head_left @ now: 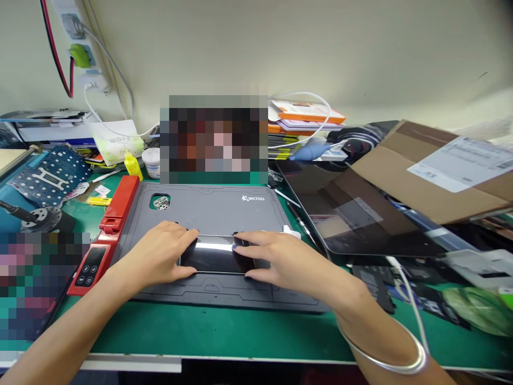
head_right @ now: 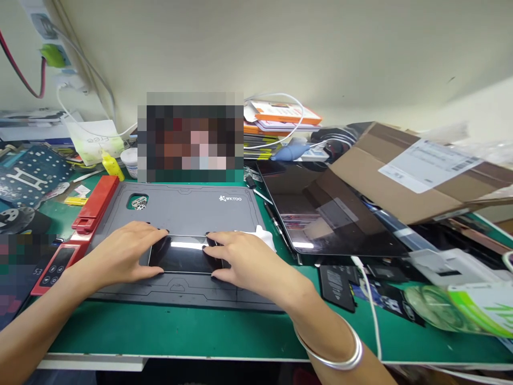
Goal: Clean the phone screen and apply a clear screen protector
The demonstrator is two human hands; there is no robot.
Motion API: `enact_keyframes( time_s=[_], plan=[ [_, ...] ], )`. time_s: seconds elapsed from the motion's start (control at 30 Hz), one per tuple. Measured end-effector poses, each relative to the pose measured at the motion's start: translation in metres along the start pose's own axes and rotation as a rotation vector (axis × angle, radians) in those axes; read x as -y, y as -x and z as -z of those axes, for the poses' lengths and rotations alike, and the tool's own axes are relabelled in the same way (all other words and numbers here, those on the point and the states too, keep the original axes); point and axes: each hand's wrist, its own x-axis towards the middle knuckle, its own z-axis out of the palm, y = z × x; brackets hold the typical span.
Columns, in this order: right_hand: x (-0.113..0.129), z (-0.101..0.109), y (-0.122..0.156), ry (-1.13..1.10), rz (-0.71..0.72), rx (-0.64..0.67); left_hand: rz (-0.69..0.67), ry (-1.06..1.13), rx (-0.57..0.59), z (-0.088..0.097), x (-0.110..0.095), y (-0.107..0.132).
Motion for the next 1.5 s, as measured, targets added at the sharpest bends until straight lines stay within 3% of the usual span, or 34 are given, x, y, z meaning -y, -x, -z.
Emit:
enact_keyframes(
  time_s=[0.57,1.1,1.5],
  plan=[
    [0.004,0.003,-0.002,0.001,0.008,0.0,0.011,-0.018,0.008,0.002,-0.002,-0.002],
    [-0.006,0.013,0.0,-0.163,-0.136,0.123,-0.003,-0.037,-0.025,0.001,0.001,-0.003],
    [-0.004,0.012,-0.001,-0.112,-0.091,0.07,-0.017,0.017,-0.054,0.002,0.0,-0.002]
  ],
)
